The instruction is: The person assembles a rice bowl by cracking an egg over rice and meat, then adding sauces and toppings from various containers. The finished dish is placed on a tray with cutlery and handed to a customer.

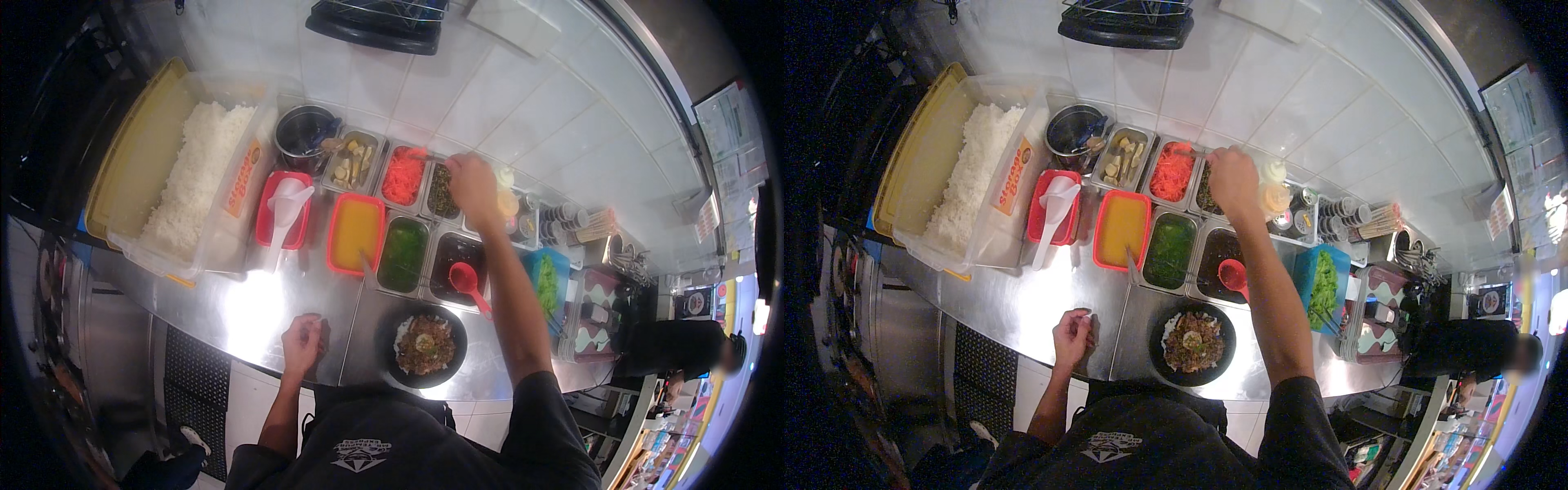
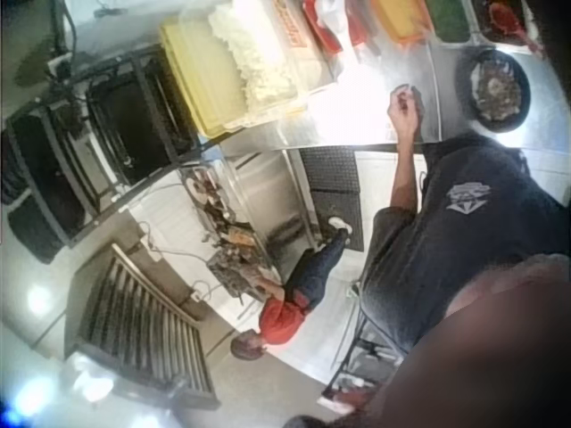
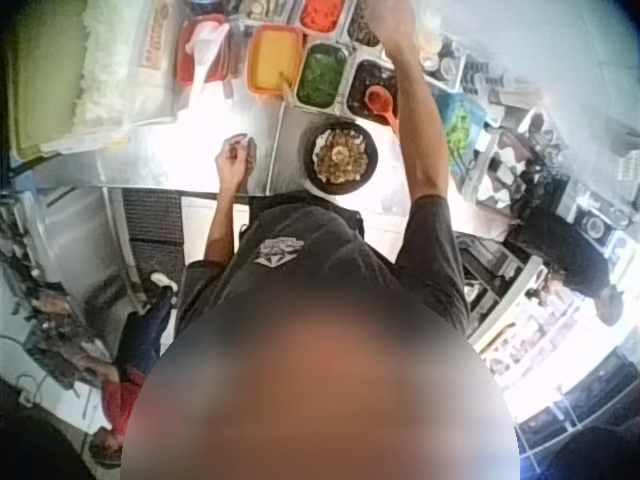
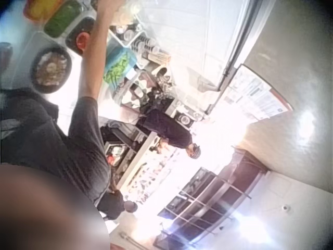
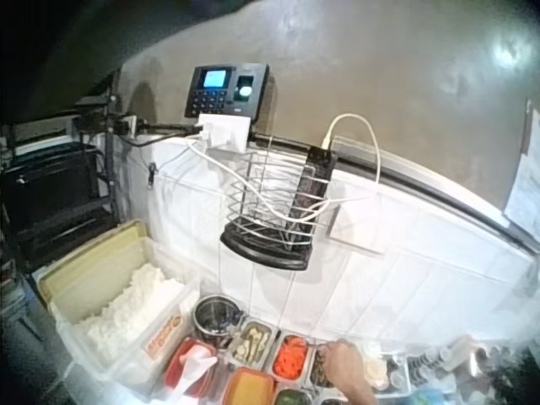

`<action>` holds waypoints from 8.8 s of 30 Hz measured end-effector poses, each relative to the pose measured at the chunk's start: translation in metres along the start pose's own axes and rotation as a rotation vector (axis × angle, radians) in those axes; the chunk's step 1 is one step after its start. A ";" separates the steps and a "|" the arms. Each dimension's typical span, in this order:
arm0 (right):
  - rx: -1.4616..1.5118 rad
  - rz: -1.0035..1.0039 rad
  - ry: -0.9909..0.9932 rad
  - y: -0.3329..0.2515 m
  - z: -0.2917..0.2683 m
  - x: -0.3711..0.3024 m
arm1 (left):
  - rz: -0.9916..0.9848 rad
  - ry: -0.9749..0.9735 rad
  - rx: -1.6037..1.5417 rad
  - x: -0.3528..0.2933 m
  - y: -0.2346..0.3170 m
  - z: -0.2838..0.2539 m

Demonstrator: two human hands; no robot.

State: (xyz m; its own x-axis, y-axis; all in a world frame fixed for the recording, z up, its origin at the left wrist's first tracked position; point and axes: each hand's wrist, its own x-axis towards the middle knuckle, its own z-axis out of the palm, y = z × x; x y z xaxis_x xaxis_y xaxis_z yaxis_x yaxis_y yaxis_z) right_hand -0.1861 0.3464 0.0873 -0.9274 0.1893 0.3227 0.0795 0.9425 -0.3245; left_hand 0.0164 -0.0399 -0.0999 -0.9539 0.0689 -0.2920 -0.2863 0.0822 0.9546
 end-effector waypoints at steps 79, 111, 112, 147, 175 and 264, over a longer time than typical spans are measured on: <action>-0.413 -0.619 -0.457 -0.006 -0.092 -0.248 | 0.002 -0.121 0.036 0.000 0.003 -0.006; -0.126 -0.314 -0.131 -0.037 -0.130 -0.164 | 0.009 -0.073 0.065 0.003 -0.006 -0.006; -0.128 -0.287 -0.115 -0.033 -0.119 -0.149 | -0.004 -0.063 0.056 0.003 -0.003 -0.004; 0.412 0.751 -0.136 0.063 -0.035 -0.472 | -0.009 -0.543 0.143 -0.007 0.022 0.026; 0.539 0.998 -0.013 0.061 -0.107 -0.711 | -0.330 -0.710 -0.176 -0.142 0.016 0.142; 1.836 1.240 0.717 0.549 -0.233 -0.640 | 1.591 -1.048 1.548 -0.321 0.056 0.781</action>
State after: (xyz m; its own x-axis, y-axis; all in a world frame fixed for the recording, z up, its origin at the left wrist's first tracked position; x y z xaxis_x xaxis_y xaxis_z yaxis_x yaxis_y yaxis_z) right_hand 0.5361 0.8066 -0.0897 -0.4492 0.6854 -0.5731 -0.3736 -0.7268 -0.5764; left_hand 0.3770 0.7191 0.0016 0.1730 0.9796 -0.1018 0.9682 -0.1882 -0.1650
